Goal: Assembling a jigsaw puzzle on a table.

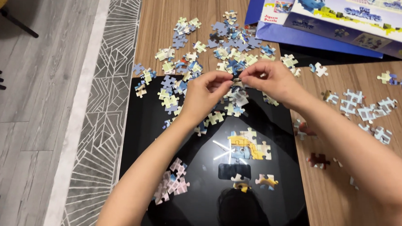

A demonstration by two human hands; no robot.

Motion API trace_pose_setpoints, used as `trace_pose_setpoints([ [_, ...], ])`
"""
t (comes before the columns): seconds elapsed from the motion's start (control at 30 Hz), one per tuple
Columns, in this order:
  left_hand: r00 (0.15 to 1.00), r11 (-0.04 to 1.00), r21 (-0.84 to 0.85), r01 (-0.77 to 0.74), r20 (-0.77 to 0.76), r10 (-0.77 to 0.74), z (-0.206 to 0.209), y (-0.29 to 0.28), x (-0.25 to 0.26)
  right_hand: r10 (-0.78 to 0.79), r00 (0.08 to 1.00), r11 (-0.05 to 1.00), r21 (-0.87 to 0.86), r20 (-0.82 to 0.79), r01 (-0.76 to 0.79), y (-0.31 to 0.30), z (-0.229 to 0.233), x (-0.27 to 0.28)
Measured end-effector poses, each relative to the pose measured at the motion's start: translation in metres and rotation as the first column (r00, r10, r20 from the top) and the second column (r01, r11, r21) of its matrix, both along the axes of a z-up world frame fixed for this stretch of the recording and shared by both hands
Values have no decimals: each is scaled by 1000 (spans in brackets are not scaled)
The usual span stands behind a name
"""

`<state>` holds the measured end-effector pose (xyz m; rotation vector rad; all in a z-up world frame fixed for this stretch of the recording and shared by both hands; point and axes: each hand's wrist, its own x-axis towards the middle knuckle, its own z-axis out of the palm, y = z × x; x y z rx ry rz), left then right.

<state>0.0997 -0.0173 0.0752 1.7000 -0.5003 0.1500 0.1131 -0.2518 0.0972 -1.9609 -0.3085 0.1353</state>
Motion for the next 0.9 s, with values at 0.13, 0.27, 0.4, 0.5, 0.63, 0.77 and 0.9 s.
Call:
trace_pose_setpoints([
  [0.13,994,999,-2,37,-106,-37,3,-6,-17,126,981,992,-33,148,-123,2,21,-11],
  [0.27,987,993,-87,76,-136,-87,1,-8,-28,91,995,989,-118,52,-84,3,24,-18],
  [0.4,988,1000,-10,24,-150,-26,0,-7,-35,88,995,992,-92,37,-84,-3,17,-19],
  [0.5,993,998,59,-31,-110,38,-3,-6,-39,62,993,964,-265,97,-34,-17,17,-17],
  [0.63,994,965,239,-104,44,96,-12,-3,-39,166,957,808,-590,240,8,-42,8,0],
  [0.77,983,812,574,-102,185,-8,-24,-6,-43,194,965,791,-609,178,-47,-52,-3,19],
  [0.9,916,538,820,-198,350,-196,-57,-13,-40,208,977,740,-661,47,-125,-52,-21,29],
])
